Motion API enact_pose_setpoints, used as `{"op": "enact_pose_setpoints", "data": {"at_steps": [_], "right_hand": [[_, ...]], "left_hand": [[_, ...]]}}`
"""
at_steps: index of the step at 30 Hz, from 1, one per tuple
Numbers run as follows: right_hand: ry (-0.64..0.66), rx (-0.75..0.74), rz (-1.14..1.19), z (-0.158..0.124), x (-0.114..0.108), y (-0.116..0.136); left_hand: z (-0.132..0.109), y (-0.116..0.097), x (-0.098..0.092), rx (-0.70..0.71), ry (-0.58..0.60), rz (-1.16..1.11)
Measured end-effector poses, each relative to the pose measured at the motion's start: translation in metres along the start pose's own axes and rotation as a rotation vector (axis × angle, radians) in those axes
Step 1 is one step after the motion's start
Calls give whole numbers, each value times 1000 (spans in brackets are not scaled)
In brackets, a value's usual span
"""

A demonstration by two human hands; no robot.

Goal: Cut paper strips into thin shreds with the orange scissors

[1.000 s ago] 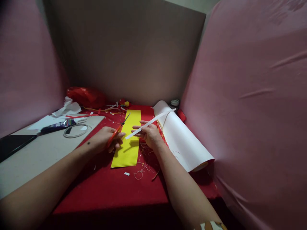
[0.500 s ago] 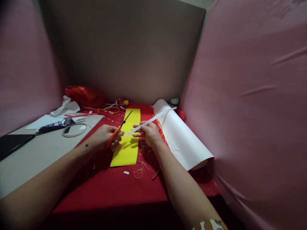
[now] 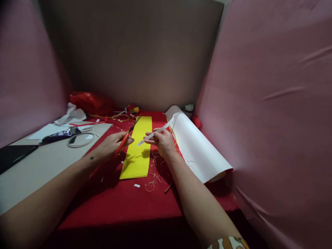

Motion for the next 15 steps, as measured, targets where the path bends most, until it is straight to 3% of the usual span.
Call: {"op": "enact_pose_setpoints", "data": {"at_steps": [7,15], "right_hand": [[20,32,46,-1,5,-5],[93,145,-37,-8,14,-13]], "left_hand": [[-8,2,24,-214,39,-511],[-9,-1,19,-207,-20,-576]]}}
Point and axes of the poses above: each hand's wrist, its own z-axis towards the middle knuckle, its own x-axis out of the palm, y = z × x, the point moved 7 cm from there along z, towards the middle knuckle, and after that the axes turned 1 degree about y, right-handed, at the moved point
